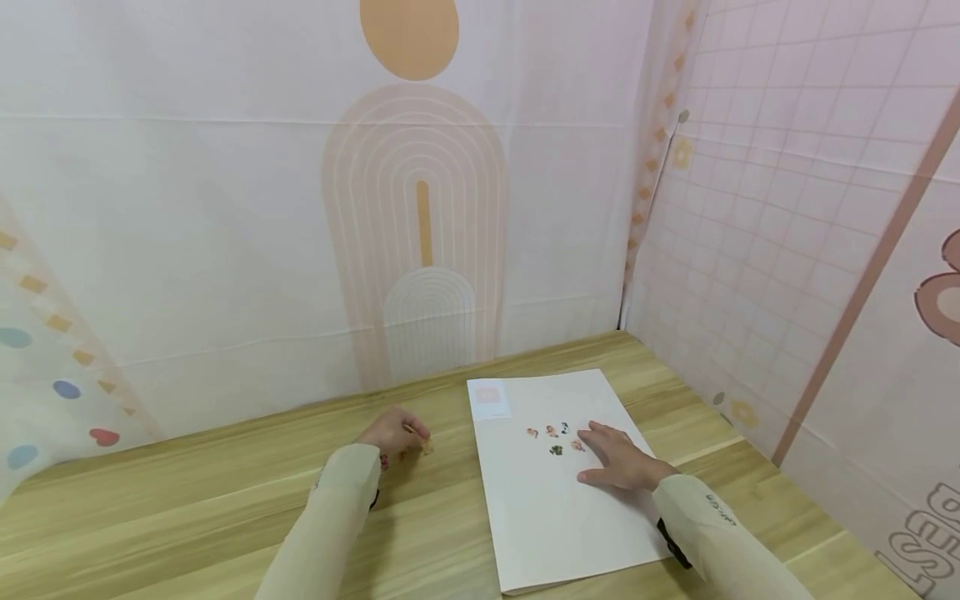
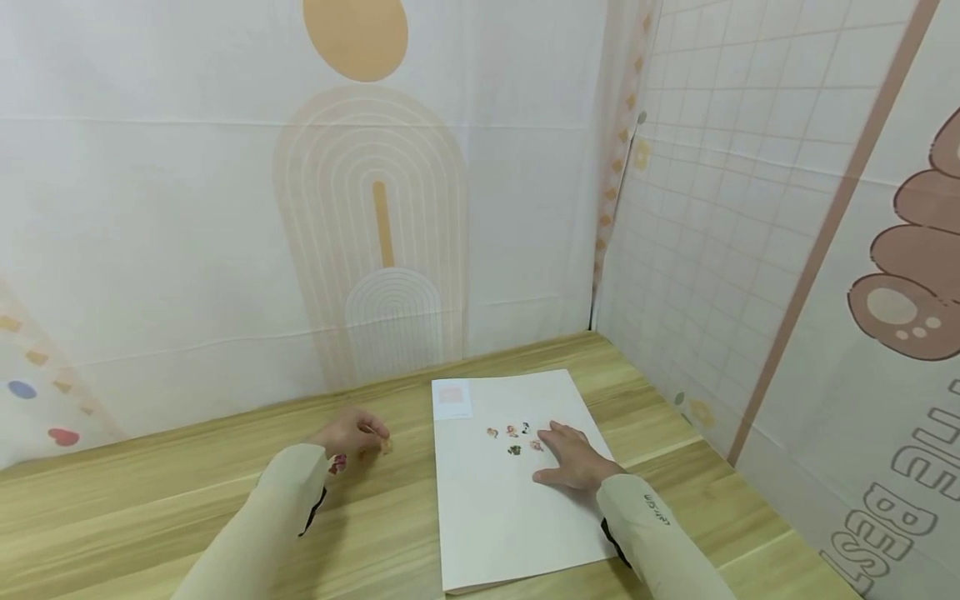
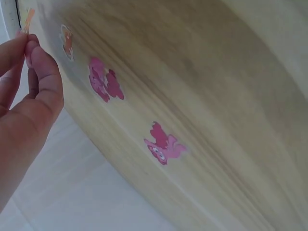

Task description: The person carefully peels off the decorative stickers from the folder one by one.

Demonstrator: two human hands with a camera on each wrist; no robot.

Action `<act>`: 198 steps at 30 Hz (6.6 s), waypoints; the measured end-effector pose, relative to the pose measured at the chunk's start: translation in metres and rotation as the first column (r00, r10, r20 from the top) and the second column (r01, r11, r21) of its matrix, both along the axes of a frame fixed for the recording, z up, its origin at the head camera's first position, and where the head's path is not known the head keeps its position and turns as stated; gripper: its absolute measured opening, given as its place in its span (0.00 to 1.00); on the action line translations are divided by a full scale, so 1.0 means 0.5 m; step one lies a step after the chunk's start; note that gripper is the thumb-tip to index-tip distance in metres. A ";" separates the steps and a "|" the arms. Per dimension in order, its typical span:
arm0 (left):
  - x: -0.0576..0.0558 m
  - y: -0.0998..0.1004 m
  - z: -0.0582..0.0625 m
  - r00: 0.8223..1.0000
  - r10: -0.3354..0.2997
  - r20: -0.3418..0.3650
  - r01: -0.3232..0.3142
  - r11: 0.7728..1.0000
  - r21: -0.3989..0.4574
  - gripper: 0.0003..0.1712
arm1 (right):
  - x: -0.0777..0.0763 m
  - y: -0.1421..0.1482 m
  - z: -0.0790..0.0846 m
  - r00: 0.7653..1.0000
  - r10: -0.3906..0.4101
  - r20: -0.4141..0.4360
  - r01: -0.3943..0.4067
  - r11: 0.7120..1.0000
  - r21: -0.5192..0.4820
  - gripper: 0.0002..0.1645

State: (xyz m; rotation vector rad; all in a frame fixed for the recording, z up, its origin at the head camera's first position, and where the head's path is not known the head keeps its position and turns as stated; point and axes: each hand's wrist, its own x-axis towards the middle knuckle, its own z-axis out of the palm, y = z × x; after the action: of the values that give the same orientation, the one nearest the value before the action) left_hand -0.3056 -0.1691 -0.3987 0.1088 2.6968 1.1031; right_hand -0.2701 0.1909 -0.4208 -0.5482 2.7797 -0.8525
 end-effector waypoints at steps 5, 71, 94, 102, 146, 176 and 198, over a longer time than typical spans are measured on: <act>0.007 0.006 0.000 1.000 -0.013 -0.021 0.012 0.999 -0.042 0.03 | 0.001 -0.001 0.000 1.000 0.001 -0.001 -0.001 1.000 -0.003 0.41; 0.026 0.044 -0.004 0.987 -0.057 -0.151 0.008 0.953 -0.302 0.08 | -0.004 0.005 -0.005 1.000 0.014 0.002 -0.014 1.000 -0.006 0.43; 0.000 0.122 0.003 0.956 0.058 -0.288 -0.047 0.998 0.046 0.05 | -0.002 0.000 0.003 1.000 0.008 -0.004 -0.008 1.000 0.000 0.42; -0.004 0.225 0.005 0.950 -0.049 -0.308 0.071 0.996 0.059 0.06 | -0.007 0.001 0.000 1.000 0.007 -0.002 -0.007 1.000 -0.003 0.42; 0.016 0.352 -0.037 0.938 -0.133 -0.321 0.111 0.990 -0.085 0.07 | 0.000 -0.010 0.005 0.999 0.032 -0.017 -0.032 0.999 0.024 0.41; 0.015 0.356 -0.040 0.869 -0.293 -0.398 0.191 0.942 -0.277 0.09 | -0.002 -0.012 0.003 0.999 0.029 -0.021 -0.029 0.999 0.034 0.41; 0.022 0.347 -0.038 0.892 -0.292 -0.346 0.267 0.956 -0.120 0.09 | -0.002 -0.014 0.003 1.000 0.019 -0.008 -0.019 1.000 0.016 0.40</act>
State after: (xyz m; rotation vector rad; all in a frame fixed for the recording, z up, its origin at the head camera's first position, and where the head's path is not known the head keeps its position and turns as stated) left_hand -0.2945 0.0044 -0.4174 0.7341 2.9014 0.9773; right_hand -0.2713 0.1841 -0.4193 -0.5755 2.7821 -0.8248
